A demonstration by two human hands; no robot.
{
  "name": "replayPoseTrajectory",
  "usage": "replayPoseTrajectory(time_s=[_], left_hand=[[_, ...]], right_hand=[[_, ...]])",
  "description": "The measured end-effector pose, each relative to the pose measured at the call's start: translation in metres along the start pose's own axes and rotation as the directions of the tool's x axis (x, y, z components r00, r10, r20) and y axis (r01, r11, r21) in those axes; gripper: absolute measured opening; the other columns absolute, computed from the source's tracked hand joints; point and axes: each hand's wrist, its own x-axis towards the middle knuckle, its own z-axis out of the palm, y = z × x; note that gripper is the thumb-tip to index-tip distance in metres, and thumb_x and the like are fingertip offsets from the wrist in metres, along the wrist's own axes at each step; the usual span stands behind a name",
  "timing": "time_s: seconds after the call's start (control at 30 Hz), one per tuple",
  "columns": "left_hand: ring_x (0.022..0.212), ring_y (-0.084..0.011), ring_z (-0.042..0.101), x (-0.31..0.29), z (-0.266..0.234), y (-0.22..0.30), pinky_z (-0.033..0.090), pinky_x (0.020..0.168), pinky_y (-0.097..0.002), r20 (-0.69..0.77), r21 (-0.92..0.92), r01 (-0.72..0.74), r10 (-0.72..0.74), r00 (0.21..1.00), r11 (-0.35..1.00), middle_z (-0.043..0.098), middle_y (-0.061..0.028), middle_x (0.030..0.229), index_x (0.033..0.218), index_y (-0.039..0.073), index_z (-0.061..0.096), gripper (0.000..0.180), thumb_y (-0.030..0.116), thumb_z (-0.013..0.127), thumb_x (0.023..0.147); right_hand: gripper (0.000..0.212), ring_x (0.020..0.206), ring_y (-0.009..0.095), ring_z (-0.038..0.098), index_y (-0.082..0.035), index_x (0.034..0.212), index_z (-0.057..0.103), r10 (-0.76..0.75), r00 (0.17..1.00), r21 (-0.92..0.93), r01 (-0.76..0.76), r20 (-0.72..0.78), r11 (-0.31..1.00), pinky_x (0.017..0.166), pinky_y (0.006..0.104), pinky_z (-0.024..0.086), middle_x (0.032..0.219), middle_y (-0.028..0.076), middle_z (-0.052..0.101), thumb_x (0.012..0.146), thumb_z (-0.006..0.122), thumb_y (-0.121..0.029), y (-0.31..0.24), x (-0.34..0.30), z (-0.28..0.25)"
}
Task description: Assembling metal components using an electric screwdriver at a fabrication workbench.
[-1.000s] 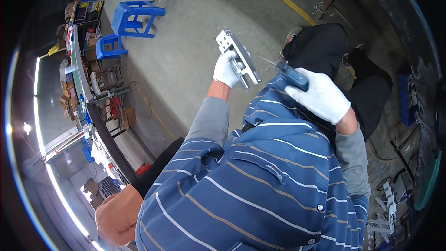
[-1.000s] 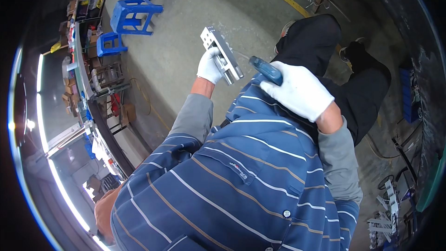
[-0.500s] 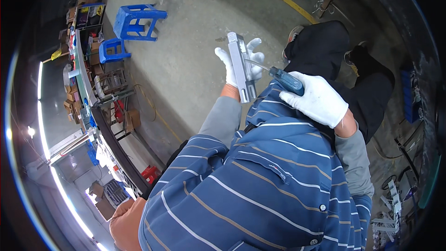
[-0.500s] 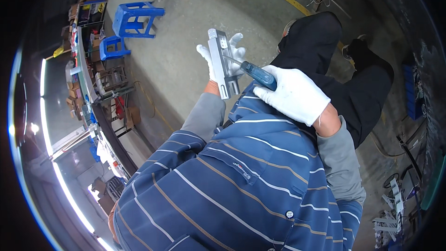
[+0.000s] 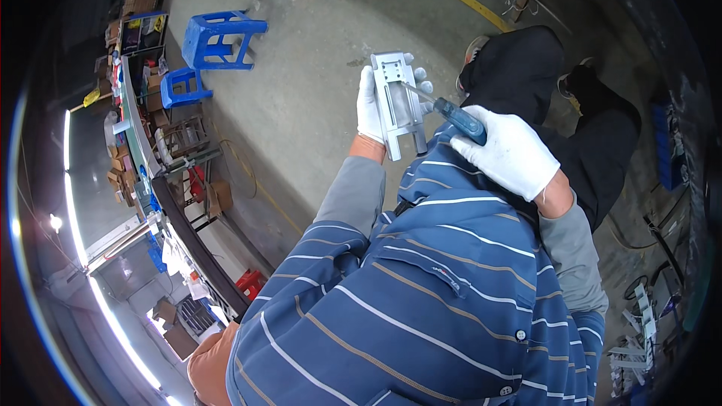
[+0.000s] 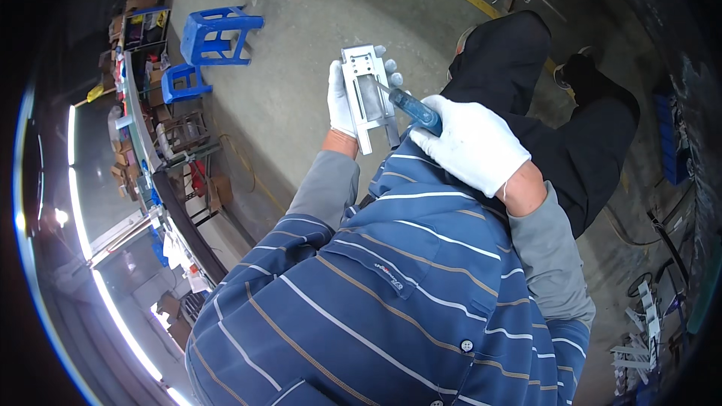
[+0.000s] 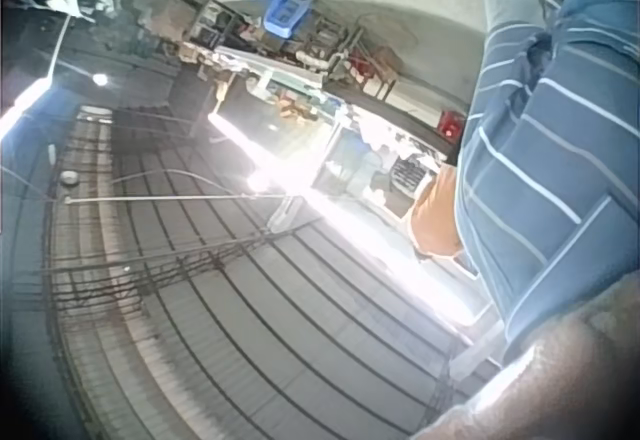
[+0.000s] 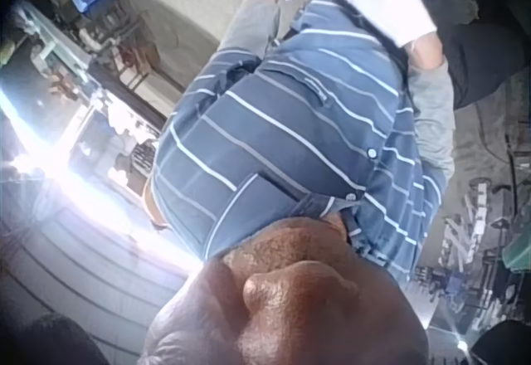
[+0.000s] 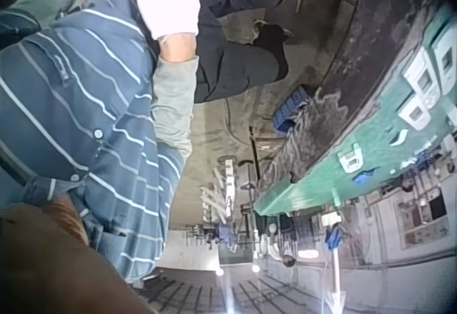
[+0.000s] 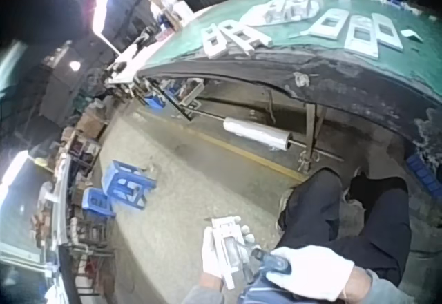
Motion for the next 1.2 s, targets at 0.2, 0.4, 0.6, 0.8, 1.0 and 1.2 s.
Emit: replayPoseTrajectory(time_s=[0.2,0.4,0.6,0.8,1.0,1.2], left_hand=[[0.117,-0.0417,0.064,-0.008,0.008,-0.006,0.053,0.091,-0.0662,-0.175,0.130,-0.041,0.063,0.983,0.991,0.062,-0.0227,0.131,0.147,0.006,0.050,0.074,0.056,0.056,0.092],[0.114,-0.0412,0.065,-0.009,0.015,-0.006,0.055,0.086,-0.0644,-0.165,0.225,-0.012,0.050,0.985,0.974,0.060,-0.0250,0.136,0.147,0.004,0.050,0.073,0.049,0.056,0.090],[0.113,-0.0390,0.066,-0.008,-0.004,-0.001,0.060,0.077,-0.0579,-0.115,0.219,0.036,-0.011,0.993,0.975,0.059,-0.0264,0.138,0.147,0.004,0.051,0.074,0.050,0.055,0.089],[0.108,-0.0360,0.068,-0.009,0.001,-0.007,0.062,0.069,-0.0505,-0.140,0.192,0.045,-0.018,0.990,0.980,0.060,-0.0266,0.137,0.147,0.003,0.050,0.076,0.053,0.055,0.089],[0.100,-0.0342,0.070,-0.016,-0.004,0.002,0.062,0.067,-0.0476,-0.104,0.155,0.060,-0.044,0.994,0.986,0.061,-0.0259,0.134,0.148,0.004,0.049,0.078,0.056,0.055,0.091],[0.094,-0.0324,0.071,-0.018,0.001,0.004,0.062,0.067,-0.0472,-0.112,0.127,0.031,-0.017,0.994,0.991,0.063,-0.0237,0.128,0.148,0.005,0.048,0.077,0.057,0.055,0.093]], right_hand=[[0.029,0.070,0.028,0.070,-0.005,0.112,0.069,-0.006,0.997,-0.132,-0.005,-0.082,0.991,0.071,0.0344,0.054,0.085,0.011,0.073,0.100,0.061,-0.029,0.003,0.008,0.006],[0.028,0.071,0.028,0.070,-0.005,0.113,0.068,-0.014,0.994,-0.218,-0.010,-0.108,0.976,0.071,0.0357,0.055,0.084,0.012,0.073,0.100,0.060,-0.029,0.005,0.012,0.010],[0.028,0.071,0.029,0.070,-0.005,0.112,0.067,-0.028,0.993,-0.216,0.002,-0.119,0.976,0.072,0.0367,0.055,0.084,0.012,0.073,0.100,0.060,-0.030,0.000,0.013,0.011],[0.030,0.071,0.029,0.070,-0.004,0.111,0.067,-0.031,0.999,-0.195,0.023,-0.039,0.981,0.073,0.0367,0.056,0.086,0.013,0.073,0.101,0.059,-0.030,-0.001,0.013,0.009],[0.031,0.072,0.030,0.070,-0.003,0.112,0.067,0.016,0.999,-0.182,-0.008,0.043,0.983,0.074,0.0369,0.056,0.088,0.013,0.073,0.102,0.058,-0.031,-0.003,0.013,0.006],[0.033,0.075,0.031,0.070,-0.002,0.114,0.067,0.055,0.996,-0.214,-0.037,0.077,0.976,0.079,0.0370,0.057,0.092,0.014,0.074,0.101,0.059,-0.032,-0.004,0.010,0.003]])
